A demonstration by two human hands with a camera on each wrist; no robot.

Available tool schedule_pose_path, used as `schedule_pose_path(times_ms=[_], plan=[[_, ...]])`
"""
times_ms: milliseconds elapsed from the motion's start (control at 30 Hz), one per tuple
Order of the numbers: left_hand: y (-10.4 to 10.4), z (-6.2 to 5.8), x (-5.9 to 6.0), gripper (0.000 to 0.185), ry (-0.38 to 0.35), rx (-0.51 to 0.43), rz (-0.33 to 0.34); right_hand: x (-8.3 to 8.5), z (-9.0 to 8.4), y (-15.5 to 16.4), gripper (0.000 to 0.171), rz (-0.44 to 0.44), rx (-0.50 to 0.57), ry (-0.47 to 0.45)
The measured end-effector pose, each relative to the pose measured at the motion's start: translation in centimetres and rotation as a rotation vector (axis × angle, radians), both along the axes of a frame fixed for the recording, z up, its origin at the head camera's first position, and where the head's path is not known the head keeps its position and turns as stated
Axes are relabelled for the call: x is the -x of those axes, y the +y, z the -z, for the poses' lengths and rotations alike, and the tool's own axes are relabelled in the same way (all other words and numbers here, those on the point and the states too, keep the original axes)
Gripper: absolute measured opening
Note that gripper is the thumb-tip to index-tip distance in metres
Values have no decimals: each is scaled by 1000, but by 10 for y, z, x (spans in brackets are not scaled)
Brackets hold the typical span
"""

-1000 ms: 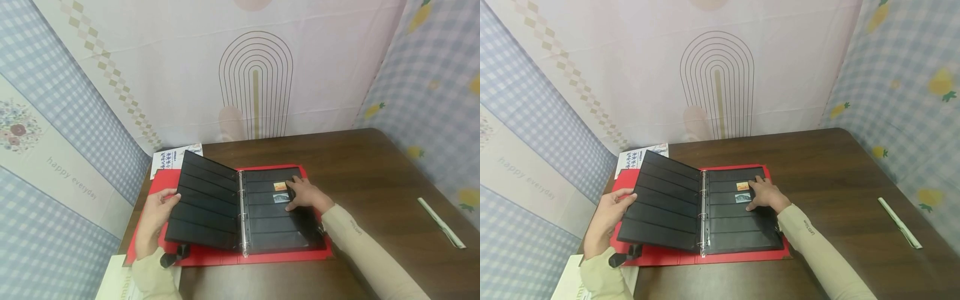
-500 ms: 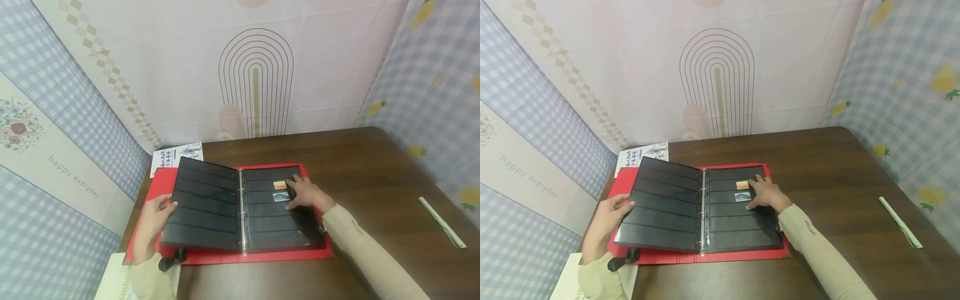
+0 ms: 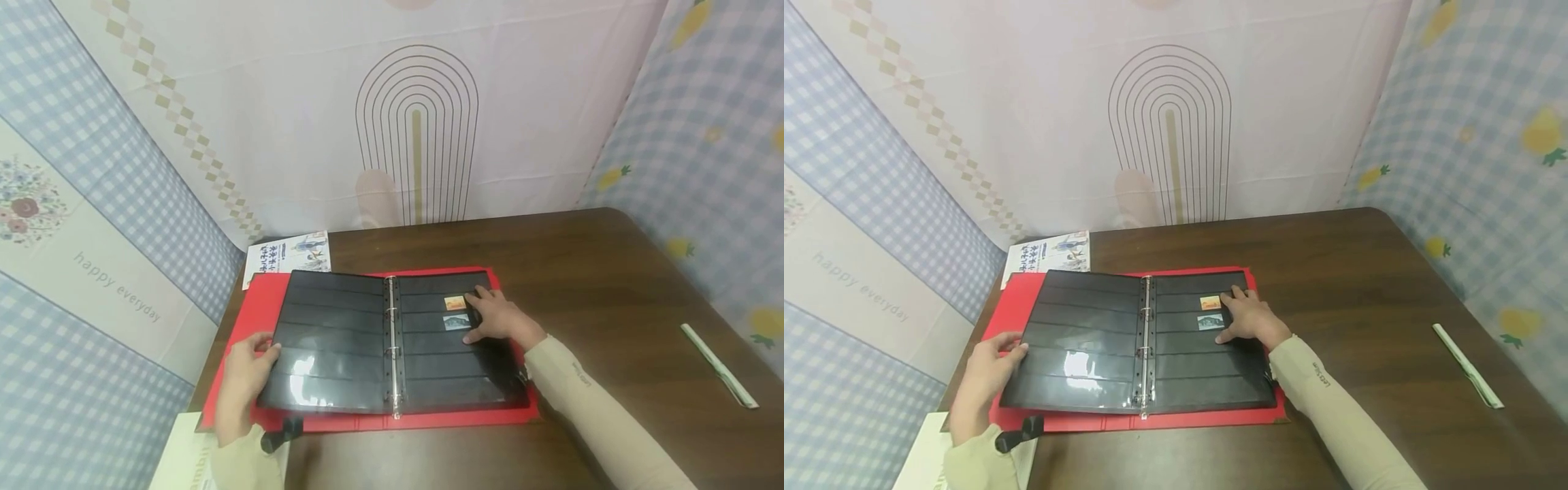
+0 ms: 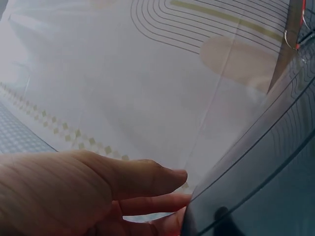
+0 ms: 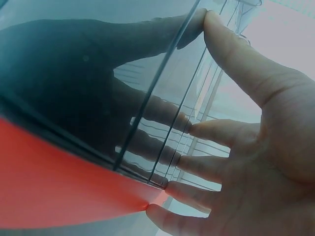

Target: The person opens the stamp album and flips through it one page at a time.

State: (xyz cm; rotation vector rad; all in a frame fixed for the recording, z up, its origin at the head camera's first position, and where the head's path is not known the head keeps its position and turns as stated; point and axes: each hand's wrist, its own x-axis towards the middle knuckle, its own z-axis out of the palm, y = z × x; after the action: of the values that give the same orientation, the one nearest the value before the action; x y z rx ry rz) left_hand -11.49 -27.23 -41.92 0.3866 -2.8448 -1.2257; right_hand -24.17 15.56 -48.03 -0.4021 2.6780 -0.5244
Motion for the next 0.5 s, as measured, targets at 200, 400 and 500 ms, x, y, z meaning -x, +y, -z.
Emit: schedule_pose_path(times_ms=[200, 400, 500], plan=[[1, 3, -4, 44, -33, 90, 42, 0, 0, -2, 101, -7, -16, 1], [4, 10, -6, 47, -78, 127, 85, -1, -1, 0, 100, -19, -42, 4], [7, 15, -8, 44, -78, 121, 90, -2, 0, 0, 100, -25, -40, 4]])
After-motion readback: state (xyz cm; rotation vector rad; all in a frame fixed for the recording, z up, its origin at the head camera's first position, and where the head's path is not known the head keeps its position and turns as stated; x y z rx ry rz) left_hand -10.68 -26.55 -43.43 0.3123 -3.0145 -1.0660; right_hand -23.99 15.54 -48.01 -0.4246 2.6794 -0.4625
